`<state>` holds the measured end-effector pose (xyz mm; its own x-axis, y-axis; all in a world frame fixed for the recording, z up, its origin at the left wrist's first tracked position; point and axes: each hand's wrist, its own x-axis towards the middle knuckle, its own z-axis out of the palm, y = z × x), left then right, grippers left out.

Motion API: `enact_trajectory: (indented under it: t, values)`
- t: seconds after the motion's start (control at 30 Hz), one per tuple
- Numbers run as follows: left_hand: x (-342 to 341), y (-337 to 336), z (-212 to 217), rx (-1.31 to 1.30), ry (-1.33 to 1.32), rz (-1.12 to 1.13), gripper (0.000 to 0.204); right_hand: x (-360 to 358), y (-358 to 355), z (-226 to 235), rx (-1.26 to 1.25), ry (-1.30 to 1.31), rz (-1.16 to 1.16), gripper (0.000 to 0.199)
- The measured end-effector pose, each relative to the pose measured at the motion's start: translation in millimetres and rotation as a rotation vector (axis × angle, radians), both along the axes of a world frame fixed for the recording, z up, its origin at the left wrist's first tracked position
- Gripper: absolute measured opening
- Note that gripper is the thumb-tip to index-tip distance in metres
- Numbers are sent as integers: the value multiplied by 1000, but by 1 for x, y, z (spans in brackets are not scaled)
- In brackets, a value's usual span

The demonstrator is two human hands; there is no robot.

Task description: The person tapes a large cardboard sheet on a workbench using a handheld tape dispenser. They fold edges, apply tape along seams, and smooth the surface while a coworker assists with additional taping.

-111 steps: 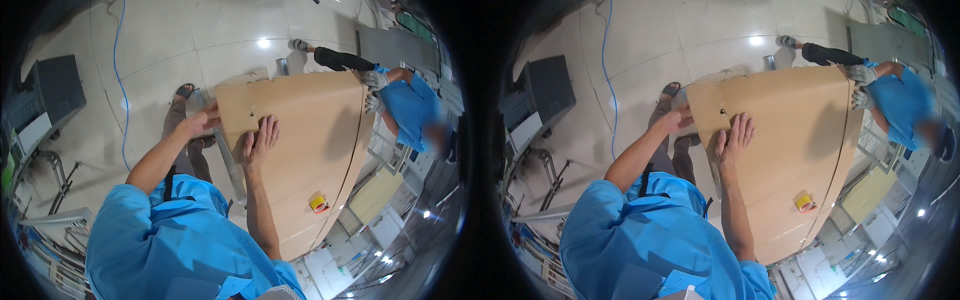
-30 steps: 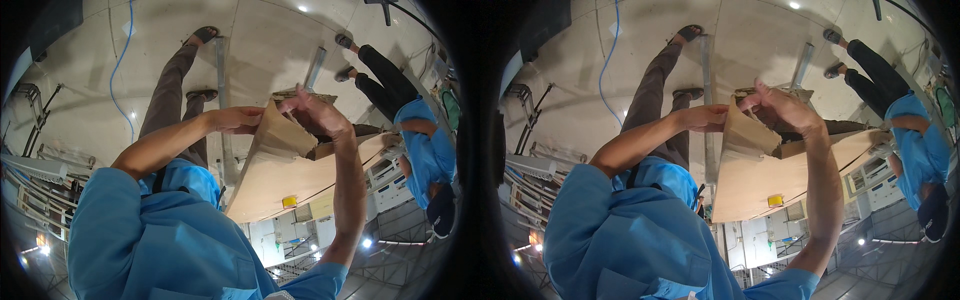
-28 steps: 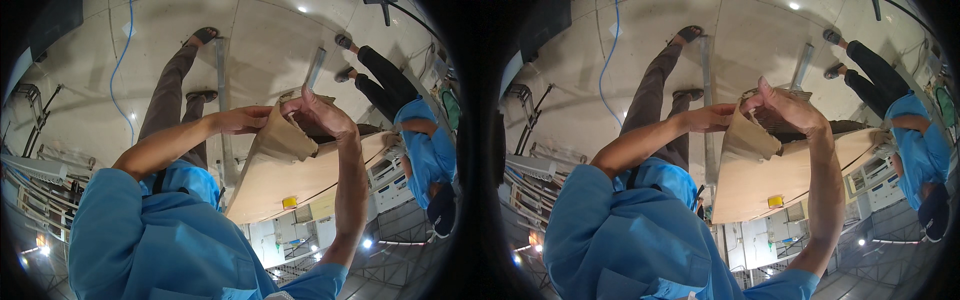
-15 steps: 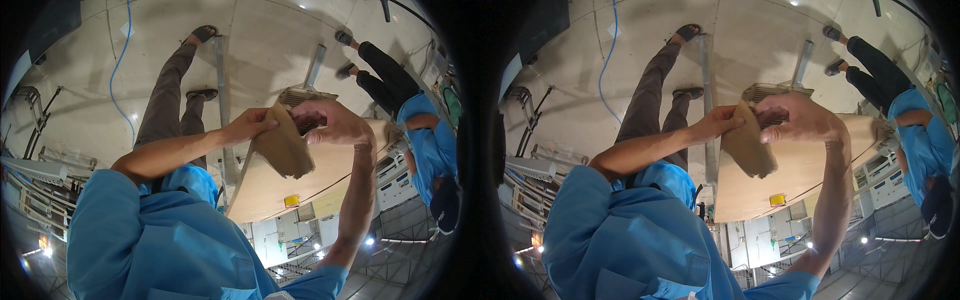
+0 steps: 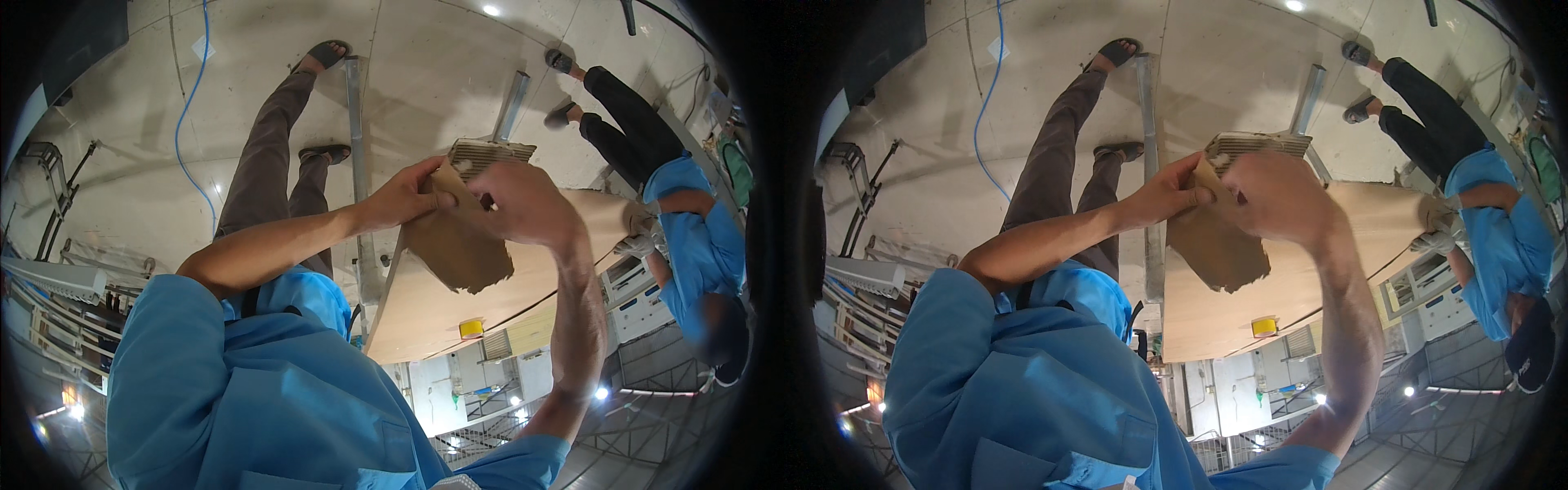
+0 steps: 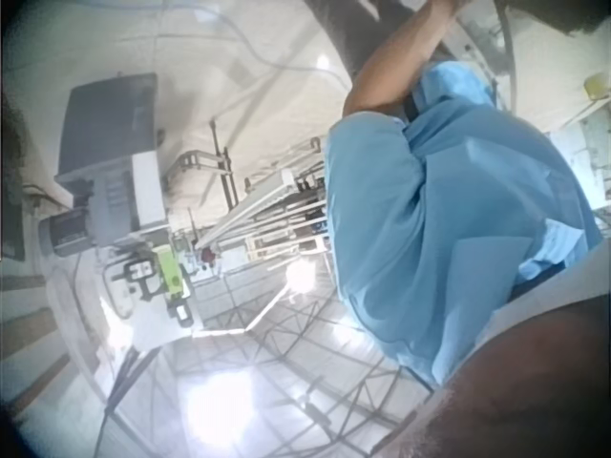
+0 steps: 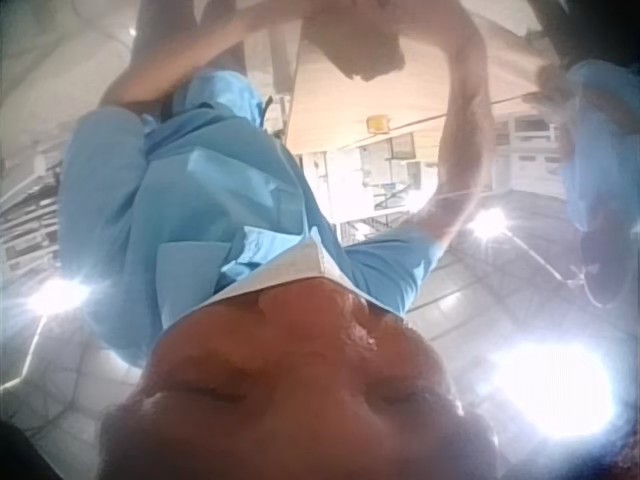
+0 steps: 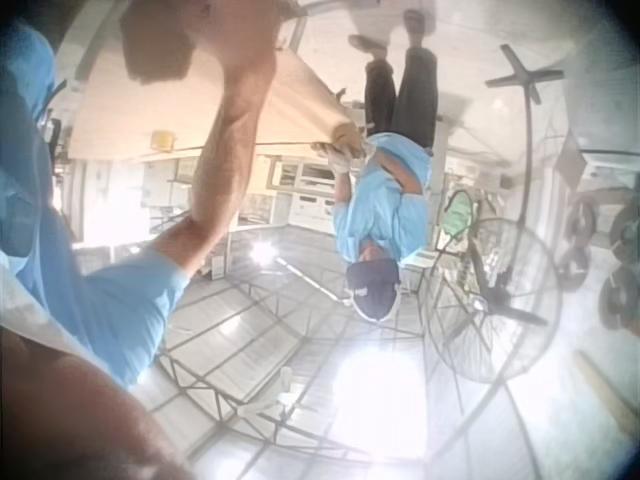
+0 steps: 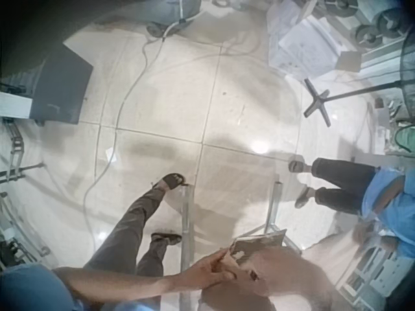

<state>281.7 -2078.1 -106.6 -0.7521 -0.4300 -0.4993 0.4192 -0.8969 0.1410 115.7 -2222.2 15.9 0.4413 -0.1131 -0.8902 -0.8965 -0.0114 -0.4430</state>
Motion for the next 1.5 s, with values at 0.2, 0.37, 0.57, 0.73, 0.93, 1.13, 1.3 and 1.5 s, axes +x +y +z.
enact_trajectory:
  t: [0.2, 0.37, 0.57, 0.73, 0.93, 1.13, 1.3, 1.5]
  values:
    - [5, -7, -4, -199, -100, -141, 55, 13, 21, -9, -326, 38, 122, 17]
    - [4, -6, 6, 135, 13, 62, 37, 4, 20, -14, -287, 77, -50, 16]
    - [-1, 3, 3, 111, -82, -85, 33, -3, 13, -31, -325, -145, -123, 27]
    - [1, 5, 2, 130, -22, 7, 37, -18, 5, -46, -264, -371, -287, 24]
    - [5, 8, 2, 92, 32, 5, 38, -10, 20, -68, -333, -363, -214, 18]
    - [1, 14, 4, 38, -95, 15, 41, -7, 28, -76, -379, -333, -277, 15]
    - [-3, 14, 6, 110, -173, -12, 48, -13, -11, -33, -236, -146, -669, 16]
    - [-6, 18, 2, 178, -153, 25, 52, -18, 20, 5, 129, 82, -368, 27]
